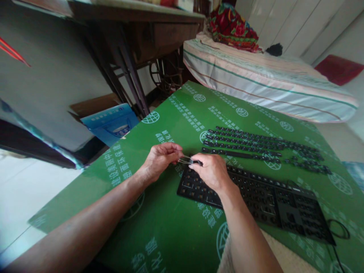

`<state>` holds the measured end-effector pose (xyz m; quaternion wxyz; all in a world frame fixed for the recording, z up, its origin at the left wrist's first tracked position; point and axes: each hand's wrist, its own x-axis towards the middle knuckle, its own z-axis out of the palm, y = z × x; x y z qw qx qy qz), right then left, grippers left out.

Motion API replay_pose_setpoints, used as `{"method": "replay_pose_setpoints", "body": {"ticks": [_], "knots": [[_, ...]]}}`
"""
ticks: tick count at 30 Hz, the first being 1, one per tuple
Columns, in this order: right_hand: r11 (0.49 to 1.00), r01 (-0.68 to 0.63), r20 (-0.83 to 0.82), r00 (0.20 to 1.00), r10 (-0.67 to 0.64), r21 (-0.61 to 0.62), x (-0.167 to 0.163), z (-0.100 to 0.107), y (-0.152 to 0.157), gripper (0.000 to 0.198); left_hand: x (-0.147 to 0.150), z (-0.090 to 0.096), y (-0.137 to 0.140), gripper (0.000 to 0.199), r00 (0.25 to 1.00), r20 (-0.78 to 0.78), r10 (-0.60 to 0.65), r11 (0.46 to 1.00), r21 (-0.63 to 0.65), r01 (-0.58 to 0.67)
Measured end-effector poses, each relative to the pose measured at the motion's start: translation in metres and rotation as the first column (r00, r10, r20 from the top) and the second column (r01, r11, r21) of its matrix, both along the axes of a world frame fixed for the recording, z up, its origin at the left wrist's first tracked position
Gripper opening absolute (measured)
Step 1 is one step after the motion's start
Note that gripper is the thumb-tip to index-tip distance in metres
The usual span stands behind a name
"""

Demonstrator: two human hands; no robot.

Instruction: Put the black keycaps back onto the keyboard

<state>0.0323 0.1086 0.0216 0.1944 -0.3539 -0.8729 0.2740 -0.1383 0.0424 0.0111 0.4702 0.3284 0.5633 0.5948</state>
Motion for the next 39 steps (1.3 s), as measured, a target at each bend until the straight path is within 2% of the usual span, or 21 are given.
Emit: {"method": "replay_pose_setpoints", "body": {"ticks": [6, 9, 13, 16, 18, 32, 39], "knots": [[0.999, 0.003, 0.076, 0.997, -0.005, 0.036, -0.006, -0.001, -0.005, 0.013, 0.001, -0.003, 0.001, 0.015, 0.999, -0.021, -0.027, 1.0, 0.008, 0.027], [0.999, 0.03, 0.104, 0.994, -0.033, 0.031, -0.006, -0.001, -0.005, 0.016, 0.002, -0.005, 0.001, 0.014, 0.996, -0.08, -0.045, 0.999, 0.016, 0.047], [0.999, 0.038, 0.112, 0.993, -0.04, 0.02, -0.005, 0.001, -0.005, 0.017, 0.001, -0.009, 0.0, 0.011, 0.953, -0.275, -0.129, 0.99, 0.025, 0.141], [0.999, 0.034, 0.105, 0.994, -0.034, 0.008, -0.006, 0.002, -0.005, 0.017, 0.001, -0.012, 0.001, 0.01, 0.863, -0.485, -0.141, 0.987, 0.001, 0.162], [0.999, 0.033, 0.11, 0.993, -0.032, -0.001, -0.006, 0.002, -0.005, 0.017, 0.001, -0.013, 0.002, 0.008, 0.814, -0.565, -0.134, 0.988, -0.013, 0.154], [0.998, -0.048, 0.056, 0.997, 0.051, -0.048, -0.003, 0.001, 0.0, 0.016, 0.003, -0.012, 0.003, 0.003, 0.785, -0.601, -0.148, 0.985, -0.019, 0.172], [0.999, -0.036, 0.076, 0.996, 0.036, -0.003, -0.004, 0.002, -0.002, 0.015, 0.004, -0.008, 0.003, 0.003, 0.775, -0.614, -0.149, 0.984, -0.017, 0.175]]}}
